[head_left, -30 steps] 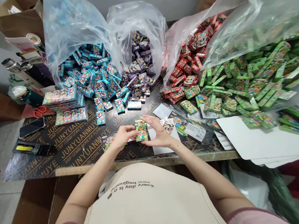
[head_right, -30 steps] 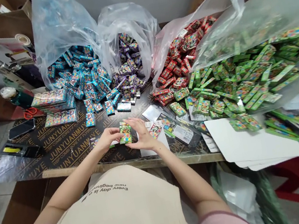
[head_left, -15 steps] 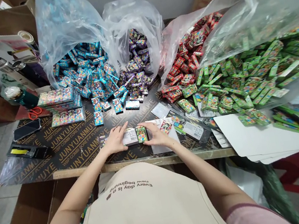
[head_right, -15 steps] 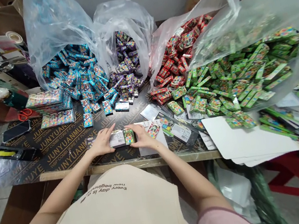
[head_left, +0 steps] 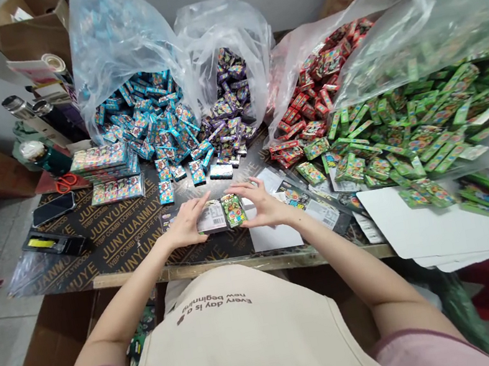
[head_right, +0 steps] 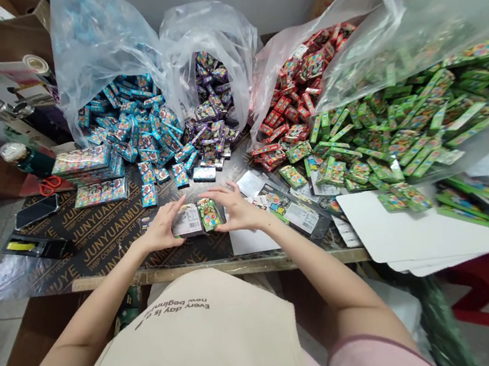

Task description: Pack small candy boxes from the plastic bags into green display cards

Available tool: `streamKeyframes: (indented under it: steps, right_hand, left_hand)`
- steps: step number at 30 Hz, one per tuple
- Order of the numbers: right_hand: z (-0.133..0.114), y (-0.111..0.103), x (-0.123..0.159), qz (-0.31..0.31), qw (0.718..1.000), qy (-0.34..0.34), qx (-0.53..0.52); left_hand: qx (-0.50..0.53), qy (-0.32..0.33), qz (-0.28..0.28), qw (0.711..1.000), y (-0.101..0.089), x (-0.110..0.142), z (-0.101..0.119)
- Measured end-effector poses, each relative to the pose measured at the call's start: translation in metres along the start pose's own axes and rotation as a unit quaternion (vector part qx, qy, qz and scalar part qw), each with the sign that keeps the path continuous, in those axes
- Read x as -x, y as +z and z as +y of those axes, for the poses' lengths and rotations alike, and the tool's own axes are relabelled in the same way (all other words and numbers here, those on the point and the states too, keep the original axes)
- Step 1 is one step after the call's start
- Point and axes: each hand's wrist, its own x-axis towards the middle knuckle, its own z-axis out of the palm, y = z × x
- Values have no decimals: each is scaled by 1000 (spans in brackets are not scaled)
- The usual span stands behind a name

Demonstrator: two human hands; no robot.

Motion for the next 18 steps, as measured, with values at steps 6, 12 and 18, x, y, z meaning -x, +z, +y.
streamKeyframes:
  steps: [6, 12, 18]
  right_hand:
    - [-11, 0, 0, 7, 999, 12, -38]
    - [-23, 25, -16, 251, 884, 181, -350]
    - [-43, 56, -50, 406, 695, 299, -512]
  left_hand:
    - [73, -25, 66, 995, 12, 4, 10]
    - [234, -172, 307, 906, 32, -14, 26]
    - [524, -203, 318, 763, 64, -23, 40]
